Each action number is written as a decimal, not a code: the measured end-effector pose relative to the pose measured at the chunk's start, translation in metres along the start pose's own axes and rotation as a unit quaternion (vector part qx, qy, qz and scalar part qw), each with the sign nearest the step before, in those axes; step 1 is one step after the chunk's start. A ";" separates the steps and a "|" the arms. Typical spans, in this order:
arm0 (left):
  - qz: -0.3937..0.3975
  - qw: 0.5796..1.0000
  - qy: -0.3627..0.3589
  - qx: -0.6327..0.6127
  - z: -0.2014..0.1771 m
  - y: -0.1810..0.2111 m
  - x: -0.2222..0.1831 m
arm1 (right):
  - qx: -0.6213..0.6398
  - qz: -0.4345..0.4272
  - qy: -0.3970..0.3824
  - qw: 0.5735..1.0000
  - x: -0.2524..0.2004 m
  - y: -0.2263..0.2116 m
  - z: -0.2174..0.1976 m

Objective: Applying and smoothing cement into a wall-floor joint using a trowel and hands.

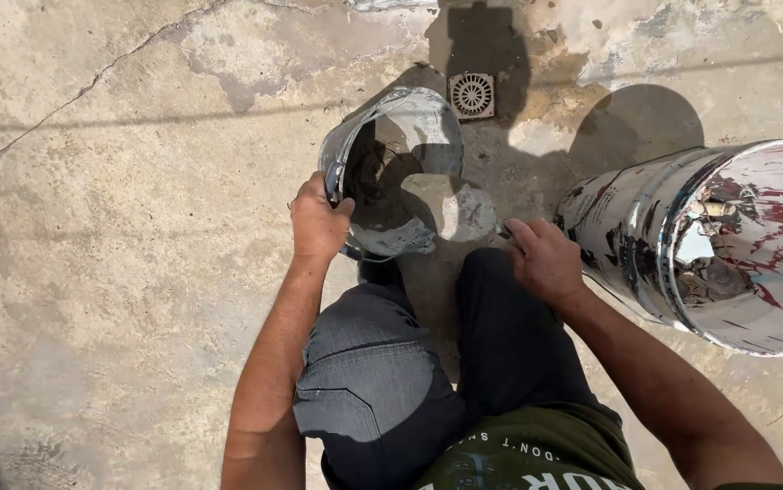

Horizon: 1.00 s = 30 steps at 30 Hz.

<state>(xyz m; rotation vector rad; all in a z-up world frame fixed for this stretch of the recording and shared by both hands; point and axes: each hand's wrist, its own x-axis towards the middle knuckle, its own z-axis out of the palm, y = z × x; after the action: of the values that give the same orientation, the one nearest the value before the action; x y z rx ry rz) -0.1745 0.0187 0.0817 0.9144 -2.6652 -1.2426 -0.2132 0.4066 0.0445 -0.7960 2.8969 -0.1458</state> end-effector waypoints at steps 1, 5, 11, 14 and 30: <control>-0.005 1.000 0.000 0.001 -0.002 0.004 0.001 | 0.001 -0.003 -0.005 1.000 0.012 0.003 0.005; 0.031 0.999 -0.019 0.025 0.010 0.000 -0.002 | -0.112 -0.081 0.132 0.982 0.044 0.009 0.013; 0.062 0.996 -0.027 0.059 0.025 -0.014 0.000 | -0.118 -0.152 0.178 0.965 0.111 -0.004 0.042; 0.061 0.996 -0.035 0.061 0.024 -0.010 0.002 | -0.122 -0.205 0.170 0.956 0.133 -0.013 0.055; 0.042 0.998 -0.035 0.014 0.014 -0.006 0.006 | -0.013 -0.225 0.095 0.970 0.116 -0.035 0.081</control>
<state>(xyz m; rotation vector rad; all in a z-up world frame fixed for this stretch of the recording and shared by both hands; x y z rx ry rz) -0.1813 0.0223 0.0667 0.7662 -2.7502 -1.2458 -0.2820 0.3129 -0.0432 -1.5118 2.8355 -0.2414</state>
